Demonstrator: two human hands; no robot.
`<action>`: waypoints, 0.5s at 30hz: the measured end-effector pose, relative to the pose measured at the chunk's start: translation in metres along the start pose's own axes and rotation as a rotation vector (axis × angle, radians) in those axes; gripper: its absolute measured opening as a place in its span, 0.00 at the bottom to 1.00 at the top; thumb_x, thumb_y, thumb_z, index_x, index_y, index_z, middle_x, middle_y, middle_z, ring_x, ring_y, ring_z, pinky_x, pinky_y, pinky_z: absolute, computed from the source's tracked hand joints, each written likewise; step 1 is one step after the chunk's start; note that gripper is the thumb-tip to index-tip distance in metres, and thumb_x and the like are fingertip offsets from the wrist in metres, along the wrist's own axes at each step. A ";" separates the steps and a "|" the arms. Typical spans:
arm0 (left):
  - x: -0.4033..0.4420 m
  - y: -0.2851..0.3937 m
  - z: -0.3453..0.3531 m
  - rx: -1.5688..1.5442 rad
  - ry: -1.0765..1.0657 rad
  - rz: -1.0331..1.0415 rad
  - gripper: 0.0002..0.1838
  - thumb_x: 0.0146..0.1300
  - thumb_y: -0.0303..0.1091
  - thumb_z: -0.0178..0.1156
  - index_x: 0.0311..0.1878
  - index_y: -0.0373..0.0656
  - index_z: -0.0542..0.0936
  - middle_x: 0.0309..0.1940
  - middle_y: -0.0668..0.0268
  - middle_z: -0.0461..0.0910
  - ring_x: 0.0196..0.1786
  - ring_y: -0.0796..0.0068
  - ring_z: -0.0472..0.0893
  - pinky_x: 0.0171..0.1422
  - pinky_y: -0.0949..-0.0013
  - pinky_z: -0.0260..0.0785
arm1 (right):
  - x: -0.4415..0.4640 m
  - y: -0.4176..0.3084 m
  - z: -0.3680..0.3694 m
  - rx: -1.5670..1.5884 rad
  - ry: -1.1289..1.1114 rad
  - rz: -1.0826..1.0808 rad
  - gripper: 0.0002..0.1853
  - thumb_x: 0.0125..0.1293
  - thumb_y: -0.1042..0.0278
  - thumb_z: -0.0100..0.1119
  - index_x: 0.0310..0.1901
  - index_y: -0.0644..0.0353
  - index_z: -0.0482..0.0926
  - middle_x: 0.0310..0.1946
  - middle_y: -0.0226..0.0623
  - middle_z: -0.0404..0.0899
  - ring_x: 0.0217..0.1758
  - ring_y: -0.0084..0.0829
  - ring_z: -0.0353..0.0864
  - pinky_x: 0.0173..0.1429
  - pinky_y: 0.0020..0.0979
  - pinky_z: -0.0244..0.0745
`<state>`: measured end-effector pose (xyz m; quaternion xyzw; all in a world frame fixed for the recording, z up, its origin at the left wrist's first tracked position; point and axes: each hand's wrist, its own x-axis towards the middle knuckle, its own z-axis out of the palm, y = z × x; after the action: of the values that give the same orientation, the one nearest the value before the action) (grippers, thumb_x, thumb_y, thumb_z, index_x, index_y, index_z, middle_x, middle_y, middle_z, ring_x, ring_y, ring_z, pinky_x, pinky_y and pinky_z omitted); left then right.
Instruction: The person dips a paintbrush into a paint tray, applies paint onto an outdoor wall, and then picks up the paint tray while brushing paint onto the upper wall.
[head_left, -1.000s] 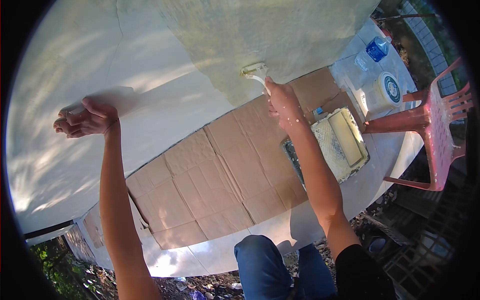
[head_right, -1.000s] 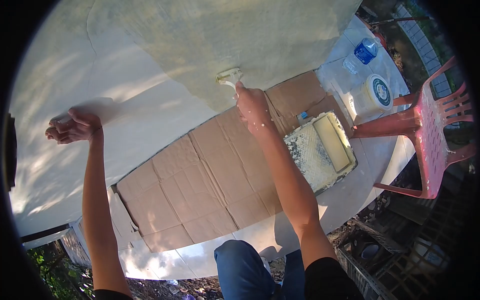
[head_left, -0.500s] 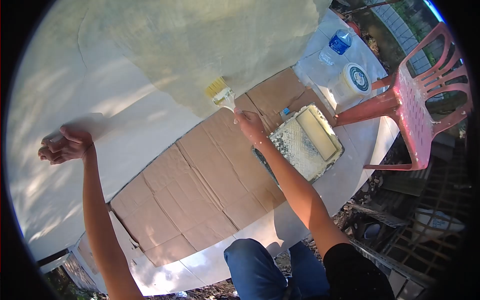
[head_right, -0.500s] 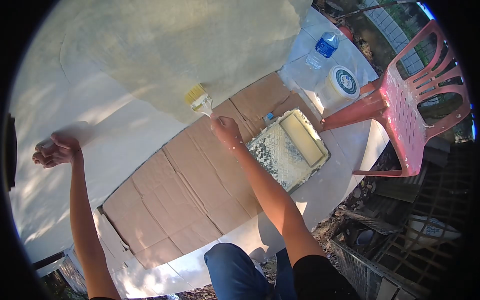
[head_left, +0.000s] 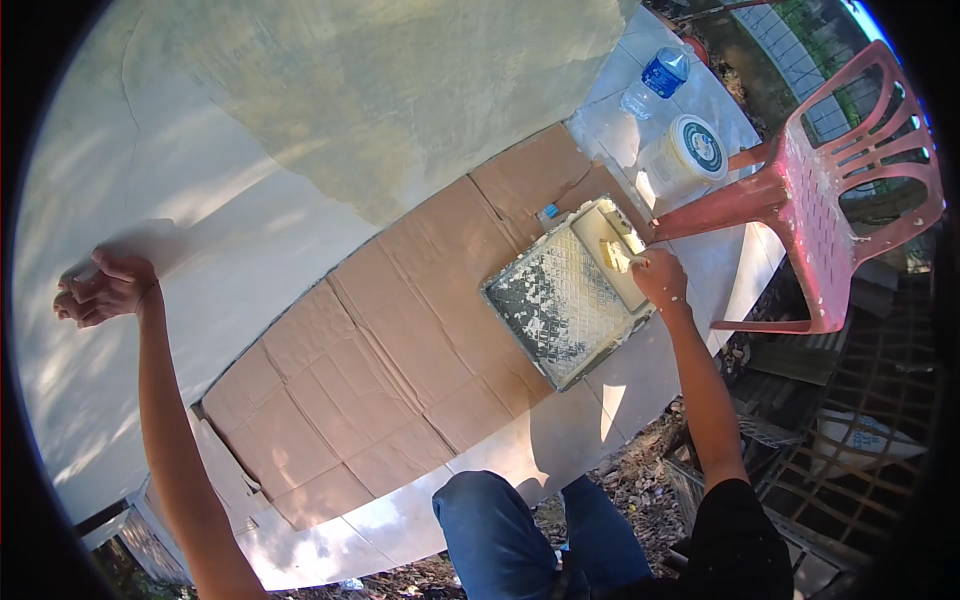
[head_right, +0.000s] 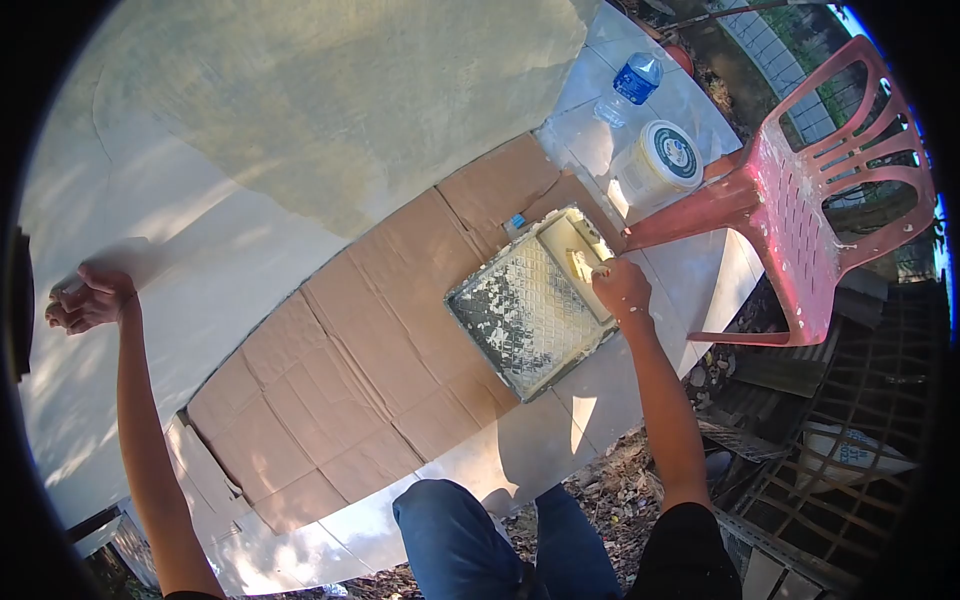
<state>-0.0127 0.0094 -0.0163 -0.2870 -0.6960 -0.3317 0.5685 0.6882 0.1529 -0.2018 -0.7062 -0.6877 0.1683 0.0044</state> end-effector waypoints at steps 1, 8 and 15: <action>0.000 -0.002 0.001 -0.002 0.003 0.007 0.33 0.64 0.58 0.48 0.60 0.41 0.56 0.64 0.44 0.55 0.73 0.40 0.43 0.69 0.37 0.38 | 0.002 -0.001 -0.001 -0.070 -0.027 0.021 0.16 0.56 0.56 0.63 0.40 0.60 0.85 0.38 0.49 0.85 0.45 0.51 0.84 0.49 0.46 0.78; 0.000 0.006 -0.004 -0.048 -0.003 -0.015 0.40 0.63 0.65 0.46 0.61 0.36 0.58 0.66 0.42 0.53 0.75 0.40 0.43 0.72 0.36 0.35 | 0.037 0.020 0.037 -0.204 -0.080 0.008 0.13 0.54 0.60 0.65 0.37 0.58 0.85 0.38 0.47 0.85 0.45 0.49 0.85 0.51 0.44 0.79; 0.001 -0.005 0.001 -0.002 0.011 0.028 0.34 0.63 0.57 0.50 0.61 0.41 0.57 0.63 0.44 0.55 0.72 0.41 0.45 0.68 0.40 0.40 | 0.033 0.013 0.022 -0.128 -0.124 -0.024 0.13 0.53 0.59 0.64 0.38 0.55 0.87 0.38 0.45 0.86 0.43 0.48 0.85 0.48 0.42 0.79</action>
<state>-0.0175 0.0073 -0.0165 -0.2957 -0.6884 -0.3260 0.5765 0.6953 0.1791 -0.2337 -0.6851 -0.7043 0.1673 -0.0810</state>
